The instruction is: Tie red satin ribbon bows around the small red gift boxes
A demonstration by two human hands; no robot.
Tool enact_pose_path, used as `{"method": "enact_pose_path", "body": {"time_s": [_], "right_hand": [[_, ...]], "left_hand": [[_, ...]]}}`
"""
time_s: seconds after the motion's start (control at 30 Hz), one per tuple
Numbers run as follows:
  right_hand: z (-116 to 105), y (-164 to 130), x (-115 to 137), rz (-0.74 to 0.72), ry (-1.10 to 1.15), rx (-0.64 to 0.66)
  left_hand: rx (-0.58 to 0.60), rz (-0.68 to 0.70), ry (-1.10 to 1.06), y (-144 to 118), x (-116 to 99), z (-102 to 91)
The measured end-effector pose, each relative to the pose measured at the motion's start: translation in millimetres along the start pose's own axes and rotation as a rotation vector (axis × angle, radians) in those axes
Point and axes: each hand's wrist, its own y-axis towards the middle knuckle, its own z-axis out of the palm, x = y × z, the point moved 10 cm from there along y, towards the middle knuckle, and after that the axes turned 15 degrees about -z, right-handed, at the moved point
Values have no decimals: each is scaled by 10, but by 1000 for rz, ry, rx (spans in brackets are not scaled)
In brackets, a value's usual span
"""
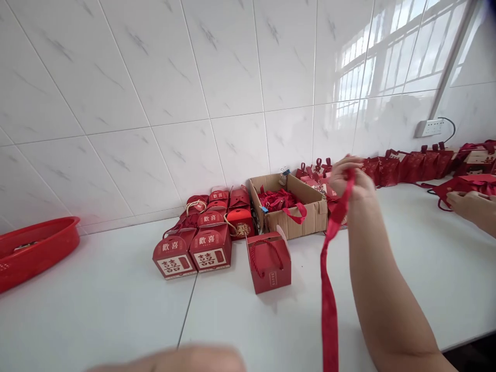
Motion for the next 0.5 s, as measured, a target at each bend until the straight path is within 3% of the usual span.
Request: {"method": "enact_pose_path", "body": {"time_s": [0.07,0.1,0.2,0.3,0.4,0.5], "right_hand": [[15,-49,120,-17,-63,47],[21,-77,189,-28,-95,67],[63,-158,450,-105,-194,140],[146,-247,658,-194,-219,189],[285,-348,548,-120,-459,305],[409,-455,234,50,-816,535]], "left_hand": [[41,4,-25,42,-200,-178],[119,-49,-24,139,-233,-193],[108,-351,-21,601,-47,-332],[111,-579,55,976,268,-245],[125,-604,103,1168,429,-102],[56,-560,106,1180,424,-145]]}}
